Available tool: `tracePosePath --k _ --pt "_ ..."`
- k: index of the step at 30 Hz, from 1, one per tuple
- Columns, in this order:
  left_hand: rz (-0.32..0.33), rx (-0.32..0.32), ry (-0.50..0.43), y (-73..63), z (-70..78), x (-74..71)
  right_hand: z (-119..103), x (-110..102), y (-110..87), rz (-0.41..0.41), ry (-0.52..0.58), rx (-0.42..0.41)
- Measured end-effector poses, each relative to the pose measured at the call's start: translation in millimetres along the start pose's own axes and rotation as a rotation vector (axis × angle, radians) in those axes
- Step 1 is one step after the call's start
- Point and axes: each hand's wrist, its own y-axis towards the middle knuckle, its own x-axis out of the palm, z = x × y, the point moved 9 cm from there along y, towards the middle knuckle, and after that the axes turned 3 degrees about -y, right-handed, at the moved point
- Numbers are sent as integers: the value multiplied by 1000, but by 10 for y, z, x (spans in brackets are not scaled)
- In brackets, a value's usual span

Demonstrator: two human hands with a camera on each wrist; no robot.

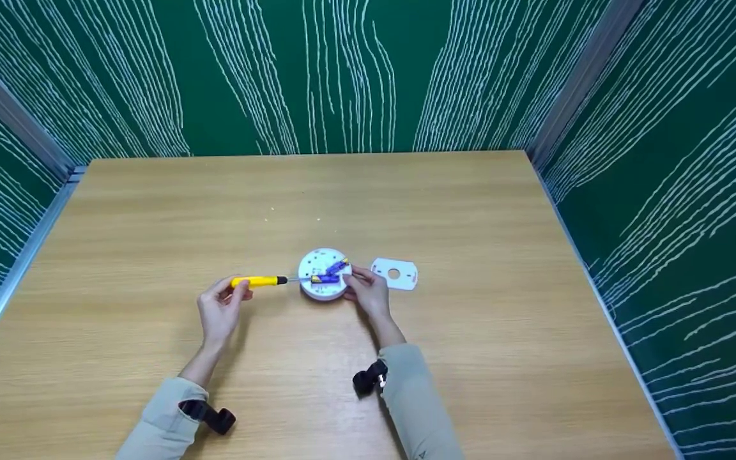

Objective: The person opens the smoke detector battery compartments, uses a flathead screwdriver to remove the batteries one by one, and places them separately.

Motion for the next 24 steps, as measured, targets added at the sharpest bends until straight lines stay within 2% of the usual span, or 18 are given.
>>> tracePosePath --k 6,11,18,24 --pt "44 -149 -79 -27 -221 -48 -17 18 0 -21 28 -14" --pt "78 -221 -110 -42 -381 -73 3 7 17 -7 8 -5" --pt "117 -313 -154 -49 -705 -95 1 -3 8 2 -7 12" --pt "137 -355 -141 -63 -715 -109 -13 3 -10 -9 -19 19"
